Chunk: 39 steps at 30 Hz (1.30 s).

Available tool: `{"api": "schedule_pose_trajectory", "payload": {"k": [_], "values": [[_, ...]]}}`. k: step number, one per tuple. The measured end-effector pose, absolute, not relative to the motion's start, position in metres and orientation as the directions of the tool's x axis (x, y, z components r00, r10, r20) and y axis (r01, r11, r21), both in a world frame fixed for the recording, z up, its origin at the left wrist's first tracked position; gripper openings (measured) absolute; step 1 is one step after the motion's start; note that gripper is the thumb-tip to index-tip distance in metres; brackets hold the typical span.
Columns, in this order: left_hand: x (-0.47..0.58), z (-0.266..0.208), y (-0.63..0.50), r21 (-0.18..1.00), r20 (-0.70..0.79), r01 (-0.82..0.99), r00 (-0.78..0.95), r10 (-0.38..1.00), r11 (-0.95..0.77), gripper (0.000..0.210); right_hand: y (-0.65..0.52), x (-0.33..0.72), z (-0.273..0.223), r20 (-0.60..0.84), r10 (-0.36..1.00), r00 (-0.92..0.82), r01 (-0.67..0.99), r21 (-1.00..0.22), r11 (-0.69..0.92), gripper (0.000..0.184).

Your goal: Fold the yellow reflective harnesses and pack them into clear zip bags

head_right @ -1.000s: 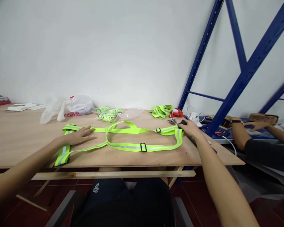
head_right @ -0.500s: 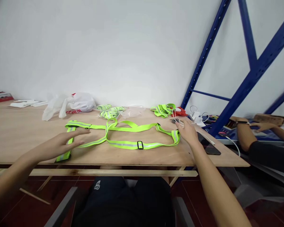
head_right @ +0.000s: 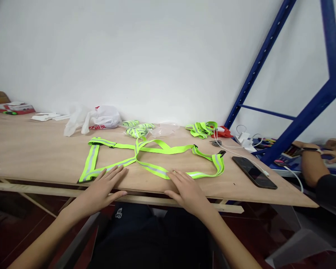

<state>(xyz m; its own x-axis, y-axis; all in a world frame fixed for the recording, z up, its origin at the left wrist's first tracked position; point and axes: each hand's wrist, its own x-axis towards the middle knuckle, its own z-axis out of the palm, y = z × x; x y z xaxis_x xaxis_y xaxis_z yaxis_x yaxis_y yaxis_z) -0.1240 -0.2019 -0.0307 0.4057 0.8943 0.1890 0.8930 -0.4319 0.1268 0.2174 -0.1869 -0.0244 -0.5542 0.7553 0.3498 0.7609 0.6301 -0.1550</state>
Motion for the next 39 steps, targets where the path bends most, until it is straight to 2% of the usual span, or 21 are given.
{"api": "schedule_pose_trajectory", "payload": {"k": [4, 6, 8, 10, 13, 18, 22, 25, 30, 36, 39], "values": [[-0.13, -0.018, -0.204, 0.237, 0.214, 0.827, 0.467, 0.858, -0.509, 0.061, -0.2, 0.227, -0.03, 0.472, 0.67, -0.573, 0.703, -0.136, 0.698, 0.048], [-0.136, -0.014, -0.208, 0.263, 0.311, 0.803, 0.455, 0.835, -0.535, 0.052, -0.203, 0.227, -0.032, 0.512, 0.659, -0.552, 0.697, -0.151, 0.701, 0.043], [-0.146, -0.013, -0.21, 0.262, 0.441, 0.818, 0.37, 0.818, -0.512, 0.049, -0.203, 0.226, -0.033, 0.533, 0.654, -0.537, 0.693, -0.163, 0.702, 0.039], [-0.16, -0.015, -0.21, 0.272, 0.51, 0.867, 0.239, 0.826, -0.418, 0.053, -0.201, 0.225, -0.033, 0.546, 0.647, -0.532, 0.688, -0.167, 0.706, 0.037], [-0.18, -0.02, -0.203, 0.323, 0.467, 0.898, 0.123, 0.876, -0.298, 0.054, -0.199, 0.228, -0.033, 0.554, 0.643, -0.529, 0.679, -0.178, 0.712, 0.034], [-0.199, -0.018, -0.192, 0.391, 0.428, 0.882, 0.081, 0.9, -0.265, 0.04, -0.199, 0.24, -0.028, 0.6, 0.634, -0.488, 0.688, -0.182, 0.702, 0.025], [-0.208, -0.006, -0.195, 0.365, 0.486, 0.908, 0.0, 0.874, -0.203, 0.036, -0.194, 0.253, -0.029, 0.672, 0.628, -0.392, 0.758, -0.151, 0.635, 0.024], [-0.212, -0.002, -0.197, 0.293, 0.541, 0.934, 0.014, 0.841, -0.204, 0.031, -0.189, 0.26, -0.032, 0.729, 0.587, -0.353, 0.803, -0.087, 0.59, 0.026], [-0.213, -0.009, -0.197, 0.189, 0.551, 0.964, 0.053, 0.833, -0.186, 0.032, -0.185, 0.268, -0.036, 0.769, 0.555, -0.318, 0.86, -0.013, 0.51, 0.029], [-0.214, -0.015, -0.2, 0.263, 0.663, 0.928, 0.026, 0.748, -0.265, 0.041, -0.185, 0.269, -0.036, 0.764, 0.556, -0.327, 0.854, -0.013, 0.52, 0.028], [-0.224, -0.021, -0.199, 0.253, 0.58, 0.903, 0.145, 0.801, -0.348, 0.043, -0.186, 0.266, -0.036, 0.76, 0.557, -0.334, 0.82, -0.057, 0.569, 0.028]]}}
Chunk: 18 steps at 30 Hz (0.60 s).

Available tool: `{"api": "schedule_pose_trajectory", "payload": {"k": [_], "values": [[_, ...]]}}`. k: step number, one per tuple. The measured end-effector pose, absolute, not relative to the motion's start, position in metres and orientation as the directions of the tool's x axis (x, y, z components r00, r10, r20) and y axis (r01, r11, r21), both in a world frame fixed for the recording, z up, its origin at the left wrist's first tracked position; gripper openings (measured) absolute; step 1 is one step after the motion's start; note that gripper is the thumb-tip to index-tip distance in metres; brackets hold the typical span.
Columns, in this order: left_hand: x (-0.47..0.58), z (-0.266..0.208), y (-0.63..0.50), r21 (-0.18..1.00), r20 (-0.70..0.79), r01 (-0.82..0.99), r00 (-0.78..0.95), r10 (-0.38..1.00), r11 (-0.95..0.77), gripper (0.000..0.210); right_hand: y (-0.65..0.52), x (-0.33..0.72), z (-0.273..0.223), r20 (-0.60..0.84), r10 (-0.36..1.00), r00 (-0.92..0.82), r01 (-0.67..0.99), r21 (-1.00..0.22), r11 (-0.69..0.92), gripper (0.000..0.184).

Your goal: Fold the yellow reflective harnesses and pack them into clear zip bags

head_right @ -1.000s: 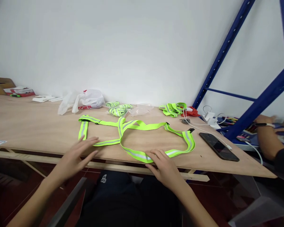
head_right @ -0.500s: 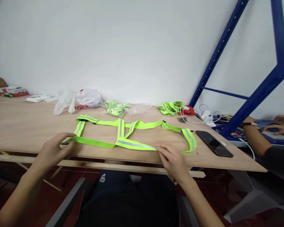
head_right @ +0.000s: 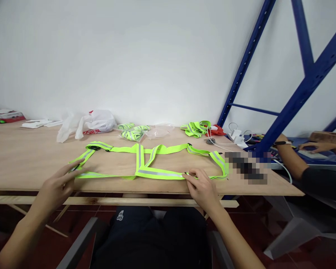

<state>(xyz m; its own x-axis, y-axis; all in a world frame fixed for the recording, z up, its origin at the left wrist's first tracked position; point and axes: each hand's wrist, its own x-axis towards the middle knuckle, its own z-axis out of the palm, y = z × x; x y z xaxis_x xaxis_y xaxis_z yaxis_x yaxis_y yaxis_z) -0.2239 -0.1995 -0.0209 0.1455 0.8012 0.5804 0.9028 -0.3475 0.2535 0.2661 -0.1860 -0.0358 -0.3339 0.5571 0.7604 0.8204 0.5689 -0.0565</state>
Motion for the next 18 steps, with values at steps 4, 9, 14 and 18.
{"api": "schedule_pose_trajectory", "payload": {"k": [4, 9, 14, 18], "values": [[-0.23, -0.031, -0.197, 0.265, 0.47, 0.883, 0.233, 0.851, -0.388, 0.04, -0.189, 0.264, -0.034, 0.721, 0.601, -0.345, 0.792, -0.12, 0.598, 0.027], [-0.219, -0.028, -0.193, 0.291, 0.456, 0.867, 0.247, 0.855, -0.405, 0.048, -0.186, 0.269, -0.035, 0.664, 0.642, -0.383, 0.783, -0.136, 0.607, 0.025], [-0.219, -0.035, -0.185, 0.27, 0.473, 0.87, 0.254, 0.844, -0.413, 0.046, -0.18, 0.273, -0.045, 0.647, 0.645, -0.408, 0.797, -0.093, 0.597, 0.034], [-0.221, -0.029, -0.18, 0.17, 0.547, 0.922, 0.205, 0.811, -0.348, 0.039, -0.173, 0.276, -0.041, 0.666, 0.61, -0.43, 0.809, -0.016, 0.588, 0.034]]}}
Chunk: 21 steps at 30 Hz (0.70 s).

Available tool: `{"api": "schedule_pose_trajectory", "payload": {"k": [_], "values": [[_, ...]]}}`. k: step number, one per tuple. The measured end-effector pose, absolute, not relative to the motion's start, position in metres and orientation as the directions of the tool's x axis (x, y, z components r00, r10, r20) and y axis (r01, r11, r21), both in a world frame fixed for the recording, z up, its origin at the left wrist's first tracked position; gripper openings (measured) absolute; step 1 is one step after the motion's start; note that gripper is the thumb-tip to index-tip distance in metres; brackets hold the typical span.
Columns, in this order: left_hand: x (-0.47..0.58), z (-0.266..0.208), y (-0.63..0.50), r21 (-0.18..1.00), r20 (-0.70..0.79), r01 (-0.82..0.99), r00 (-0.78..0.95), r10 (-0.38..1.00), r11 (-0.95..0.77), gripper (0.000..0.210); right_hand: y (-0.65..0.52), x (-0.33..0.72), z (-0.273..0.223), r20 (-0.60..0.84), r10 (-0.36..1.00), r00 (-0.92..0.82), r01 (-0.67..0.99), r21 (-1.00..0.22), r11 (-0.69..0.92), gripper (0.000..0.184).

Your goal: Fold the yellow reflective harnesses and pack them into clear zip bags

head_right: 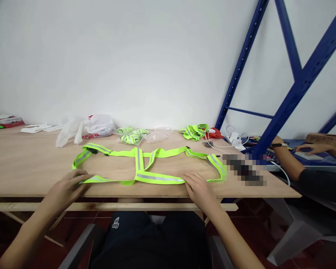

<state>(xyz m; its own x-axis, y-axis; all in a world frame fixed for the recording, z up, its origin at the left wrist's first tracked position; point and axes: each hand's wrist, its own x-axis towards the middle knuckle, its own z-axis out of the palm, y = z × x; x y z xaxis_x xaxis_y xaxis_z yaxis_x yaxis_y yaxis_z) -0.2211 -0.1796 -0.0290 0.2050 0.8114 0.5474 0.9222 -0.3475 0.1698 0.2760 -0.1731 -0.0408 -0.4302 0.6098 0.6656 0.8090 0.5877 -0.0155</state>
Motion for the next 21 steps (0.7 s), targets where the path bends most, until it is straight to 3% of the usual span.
{"api": "schedule_pose_trajectory", "payload": {"k": [3, 6, 8, 10, 12, 14, 17, 21], "values": [[-0.22, 0.012, -0.172, 0.096, 0.648, 0.965, 0.124, 0.751, -0.242, 0.033, -0.16, 0.284, -0.005, 0.722, 0.571, -0.392, 0.841, 0.029, 0.541, 0.033], [-0.214, 0.077, -0.157, 0.119, 0.778, 0.966, 0.052, 0.627, -0.228, 0.03, -0.141, 0.29, 0.062, 0.703, 0.634, -0.321, 0.891, -0.002, 0.453, 0.028], [-0.207, 0.121, -0.145, 0.193, 0.817, 0.945, -0.007, 0.576, -0.263, 0.029, -0.13, 0.29, 0.114, 0.697, 0.693, -0.186, 0.931, -0.101, 0.352, 0.026], [-0.197, 0.158, -0.133, 0.353, 0.834, 0.865, -0.119, 0.539, -0.355, 0.03, -0.123, 0.287, 0.163, 0.737, 0.674, -0.061, 0.917, -0.226, 0.33, 0.022], [-0.189, 0.185, -0.124, 0.52, 0.792, 0.689, -0.166, 0.587, -0.506, 0.032, -0.12, 0.282, 0.201, 0.764, 0.645, 0.0, 0.801, -0.386, 0.458, 0.02], [-0.186, 0.206, -0.117, 0.601, 0.774, 0.527, -0.193, 0.604, -0.602, 0.029, -0.12, 0.279, 0.229, 0.716, 0.696, 0.054, 0.598, -0.581, 0.552, 0.021], [-0.194, 0.229, -0.117, 0.566, 0.815, 0.475, -0.199, 0.544, -0.674, 0.028, -0.126, 0.283, 0.254, 0.668, 0.741, 0.068, 0.403, -0.698, 0.592, 0.015], [-0.215, 0.255, -0.132, 0.468, 0.782, 0.662, -0.003, 0.623, -0.585, 0.046, -0.133, 0.3, 0.269, 0.663, 0.749, 0.022, 0.474, -0.666, 0.576, 0.014]]}}
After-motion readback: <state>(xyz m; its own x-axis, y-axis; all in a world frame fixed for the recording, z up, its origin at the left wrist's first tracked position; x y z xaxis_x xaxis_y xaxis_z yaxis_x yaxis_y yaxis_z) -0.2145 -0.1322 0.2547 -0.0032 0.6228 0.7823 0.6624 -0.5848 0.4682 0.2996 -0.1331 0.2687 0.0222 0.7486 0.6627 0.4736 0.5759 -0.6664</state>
